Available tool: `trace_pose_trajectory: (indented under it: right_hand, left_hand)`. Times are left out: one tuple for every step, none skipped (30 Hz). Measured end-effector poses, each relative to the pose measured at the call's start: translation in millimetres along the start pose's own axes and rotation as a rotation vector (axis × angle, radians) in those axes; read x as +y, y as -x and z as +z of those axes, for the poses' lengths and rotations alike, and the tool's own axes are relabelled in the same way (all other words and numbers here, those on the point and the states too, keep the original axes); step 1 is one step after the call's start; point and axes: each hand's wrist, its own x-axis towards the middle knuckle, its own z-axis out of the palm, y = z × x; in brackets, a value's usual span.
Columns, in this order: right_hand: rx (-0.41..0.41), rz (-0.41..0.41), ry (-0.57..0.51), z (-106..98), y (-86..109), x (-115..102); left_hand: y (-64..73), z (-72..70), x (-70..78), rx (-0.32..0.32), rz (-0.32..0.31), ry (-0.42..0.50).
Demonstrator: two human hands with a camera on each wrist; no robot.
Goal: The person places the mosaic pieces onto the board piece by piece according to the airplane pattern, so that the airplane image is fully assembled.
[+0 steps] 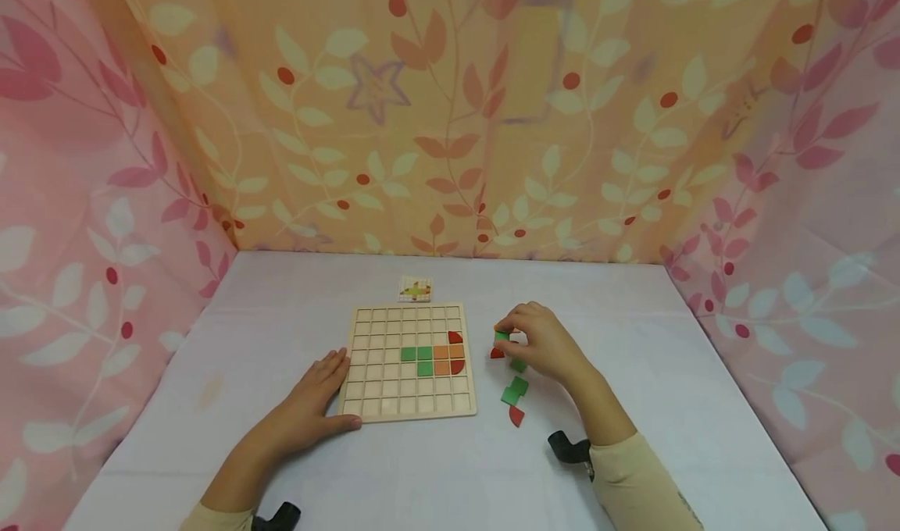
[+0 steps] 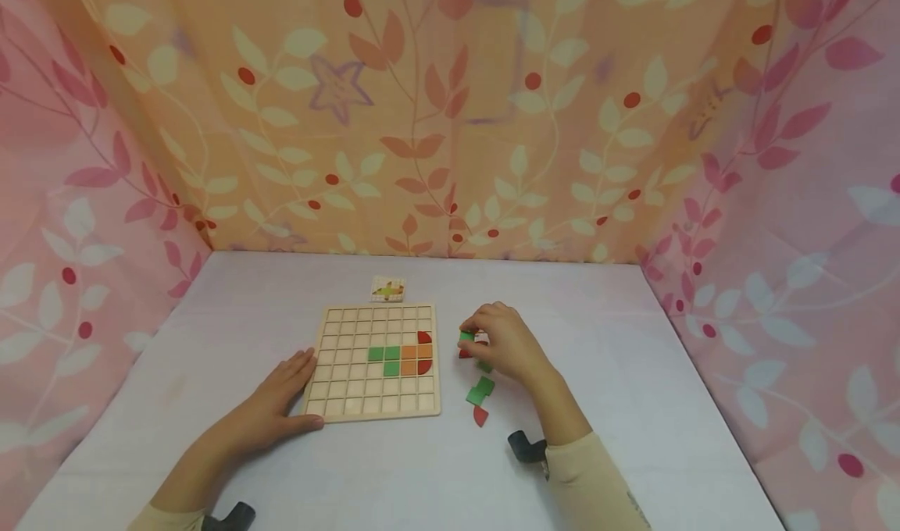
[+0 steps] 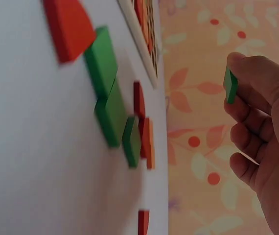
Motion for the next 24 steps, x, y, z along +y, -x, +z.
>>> trace_pose_trajectory:
  right_hand:
    - [0.0, -0.01, 0.003, 1, -2.6, -4]
    - [0.002, -0.027, 0.009, 3, -5.3, -9]
    - [0.004, -0.037, 0.019, 4, -8.0, -13]
    - [0.005, -0.049, 0.026, 6, -10.6, -17]
    - [0.005, -0.061, 0.029, 7, -13.2, -21]
    - [0.004, -0.073, 0.032, 9, -15.7, -25]
    - [0.001, -0.079, 0.036, 11, -18.3, -28]
    - [-0.002, -0.081, 0.033, 13, -20.7, -31]
    - [-0.006, -0.083, 0.031, 16, -23.1, -34]
    - [-0.011, -0.087, 0.029, 18, -25.4, -36]
    - [-0.017, -0.088, 0.025, 21, -27.6, -39]
    - [-0.023, -0.09, 0.027, 24, -29.7, -41]
    - [-0.03, -0.087, 0.027, 26, -31.5, -42]
    - [-0.035, -0.083, 0.024, 29, -33.0, -44]
    - [-0.039, -0.082, 0.019, 31, -34.4, -46]
    - [-0.043, -0.081, 0.014, 34, -35.7, -48]
    - [-0.047, -0.082, 0.004, 36, -36.8, -51]
    - [-0.051, -0.084, -0.002, 38, -37.8, -53]
    - [-0.054, -0.088, -0.001, 40, -39.0, -55]
    - [-0.058, -0.097, -0.001, 42, -40.2, -57]
    - [-0.065, -0.105, 0.003, 44, -41.5, -60]
    - [-0.073, -0.114, 0.011, 47, -42.8, -62]
    - [-0.083, -0.123, 0.019, 49, -44.2, -64]
    - [-0.094, -0.132, 0.031, 51, -45.5, -66]
  left_hand:
    - [0.3, -0.2, 0.2, 0.001, 0.0, 0.001]
    - [0.6, -0.3, 0.4, 0.002, 0.0, 0.003]
    - [1.0, -0.4, 0.5, 0.003, -0.001, 0.006]
    - [1.2, -0.3, 0.6, 0.004, -0.003, 0.007]
    - [1.4, -0.2, 0.5, 0.004, -0.005, 0.011]
    - [1.6, 0.0, 0.4, 0.003, -0.005, 0.012]
    - [1.7, 0.1, 0.4, 0.002, -0.005, 0.014]
    - [1.8, 0.3, 0.3, 0.001, -0.004, 0.015]
    - [1.8, 0.5, 0.2, 0.001, -0.003, 0.016]
    - [1.7, 0.7, 0.0, 0.0, -0.001, 0.018]
    - [1.7, 0.7, -0.1, 0.001, 0.001, 0.02]
    - [1.8, 0.8, -0.3, 0.002, 0.003, 0.021]
    - [1.8, 0.7, -0.4, 0.002, 0.004, 0.022]
    - [1.8, 0.6, -0.6, 0.003, 0.005, 0.022]
    - [1.8, 0.5, -0.8, 0.003, 0.005, 0.022]
    - [1.8, 0.4, -1.0, 0.005, 0.006, 0.02]
    - [1.7, 0.2, -1.0, 0.006, 0.007, 0.017]
    - [1.6, -0.2, -1.1, 0.011, 0.014, 0.014]
    - [1.4, -0.4, -1.2, 0.012, 0.014, 0.011]
    - [1.3, -0.6, -1.2, 0.013, 0.013, 0.009]
    - [1.2, -0.7, -1.2, 0.014, 0.011, 0.01]
    - [1.2, -0.8, -1.2, 0.015, 0.012, 0.01]
    - [1.2, -0.8, -1.2, 0.015, 0.012, 0.01]
    - [1.2, -0.8, -1.2, 0.016, 0.014, 0.012]
